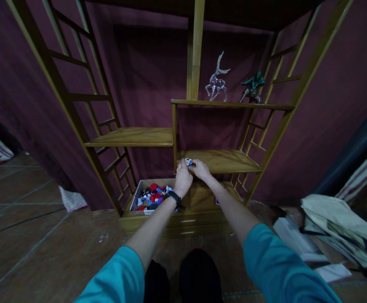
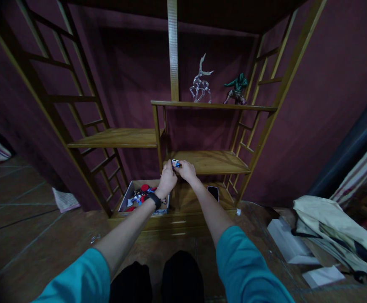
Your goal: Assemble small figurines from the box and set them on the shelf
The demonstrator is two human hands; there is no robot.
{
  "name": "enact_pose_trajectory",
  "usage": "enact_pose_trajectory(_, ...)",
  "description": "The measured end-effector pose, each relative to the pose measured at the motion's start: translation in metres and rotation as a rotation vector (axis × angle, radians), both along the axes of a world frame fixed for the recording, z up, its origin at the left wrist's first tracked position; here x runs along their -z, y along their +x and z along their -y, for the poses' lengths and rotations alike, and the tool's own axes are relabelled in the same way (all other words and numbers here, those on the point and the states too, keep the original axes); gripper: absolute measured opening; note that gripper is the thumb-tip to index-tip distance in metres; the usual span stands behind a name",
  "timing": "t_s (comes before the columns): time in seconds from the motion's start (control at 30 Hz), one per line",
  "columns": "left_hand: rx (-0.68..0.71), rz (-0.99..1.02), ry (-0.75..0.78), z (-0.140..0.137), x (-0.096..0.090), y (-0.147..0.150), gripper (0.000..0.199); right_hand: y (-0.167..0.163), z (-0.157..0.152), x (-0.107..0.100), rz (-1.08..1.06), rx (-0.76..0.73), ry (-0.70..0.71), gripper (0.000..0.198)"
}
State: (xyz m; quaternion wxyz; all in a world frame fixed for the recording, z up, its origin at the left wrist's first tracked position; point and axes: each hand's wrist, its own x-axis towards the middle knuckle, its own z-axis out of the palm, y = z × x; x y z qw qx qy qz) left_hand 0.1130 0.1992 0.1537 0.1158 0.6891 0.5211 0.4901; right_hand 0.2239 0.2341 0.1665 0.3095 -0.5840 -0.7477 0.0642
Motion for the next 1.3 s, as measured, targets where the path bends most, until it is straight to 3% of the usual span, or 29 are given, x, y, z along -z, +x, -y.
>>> enact_pose_trajectory(0.27,0.060,0.029,0.112,0.006,0.004,-0.002,0.067,0.000,-0.002,-0.001,0.032,-0.005,-0.016,0.034)
enact_pose_trajectory(0.47,0.123,0.018,0.211,0.035,0.017,-0.007,0.068,0.000,-0.006,0.000,0.049,0.001,-0.044,0.036)
enact_pose_trajectory(0.87,0.154,-0.056,0.099,0.088,0.080,-0.028,0.056,0.001,-0.005,-0.001,0.011,-0.007,-0.064,0.042)
enact_pose_trajectory(1.1,0.172,-0.028,-0.011,0.093,0.121,-0.041,0.059,0.001,-0.005,-0.001,0.004,-0.012,-0.056,0.039)
enact_pose_trajectory(1.3,0.167,-0.048,-0.088,0.091,0.138,-0.052,0.059,0.001,-0.004,0.001,-0.019,-0.022,-0.045,0.039)
